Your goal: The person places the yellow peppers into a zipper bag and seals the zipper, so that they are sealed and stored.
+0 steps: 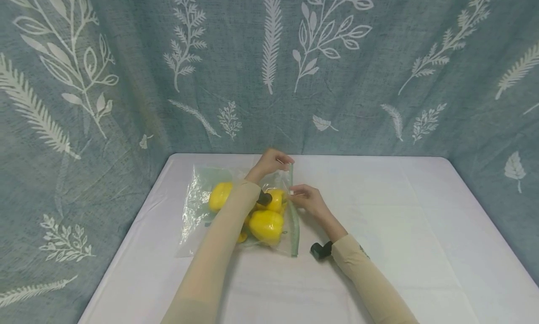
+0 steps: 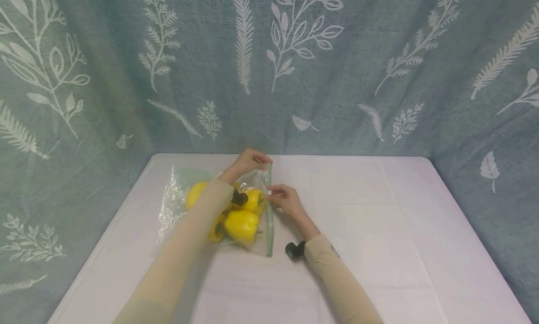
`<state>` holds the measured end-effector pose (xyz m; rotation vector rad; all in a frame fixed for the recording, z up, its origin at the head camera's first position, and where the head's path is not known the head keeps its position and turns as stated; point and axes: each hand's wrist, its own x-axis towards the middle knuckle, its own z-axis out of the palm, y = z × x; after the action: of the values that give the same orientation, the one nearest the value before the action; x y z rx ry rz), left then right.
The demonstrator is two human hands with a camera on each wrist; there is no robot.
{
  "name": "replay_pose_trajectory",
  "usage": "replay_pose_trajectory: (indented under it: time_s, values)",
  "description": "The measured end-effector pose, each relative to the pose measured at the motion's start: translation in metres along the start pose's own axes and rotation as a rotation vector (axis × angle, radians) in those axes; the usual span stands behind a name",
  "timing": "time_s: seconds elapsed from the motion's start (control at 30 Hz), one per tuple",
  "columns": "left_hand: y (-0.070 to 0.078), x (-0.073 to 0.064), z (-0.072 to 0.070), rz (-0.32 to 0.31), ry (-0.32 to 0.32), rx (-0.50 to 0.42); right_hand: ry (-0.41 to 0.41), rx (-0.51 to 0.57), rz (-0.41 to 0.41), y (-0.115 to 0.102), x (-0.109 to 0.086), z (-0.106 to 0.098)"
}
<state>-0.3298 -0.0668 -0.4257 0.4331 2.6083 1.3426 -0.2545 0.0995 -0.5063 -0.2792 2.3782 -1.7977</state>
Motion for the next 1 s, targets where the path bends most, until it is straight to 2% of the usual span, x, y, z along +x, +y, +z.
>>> replay_pose_trajectory:
  time_s: [0.33, 1.0]
  values:
    - [-0.001, -0.002, 0.001, 0.019, 0.006, -0.022, 0.002, -0.013, 0.027, -0.006, -0.005, 0.0]
    - [0.004, 0.0, -0.004, 0.077, 0.005, -0.01, -0.018, -0.013, 0.009, -0.005, -0.01, -0.002]
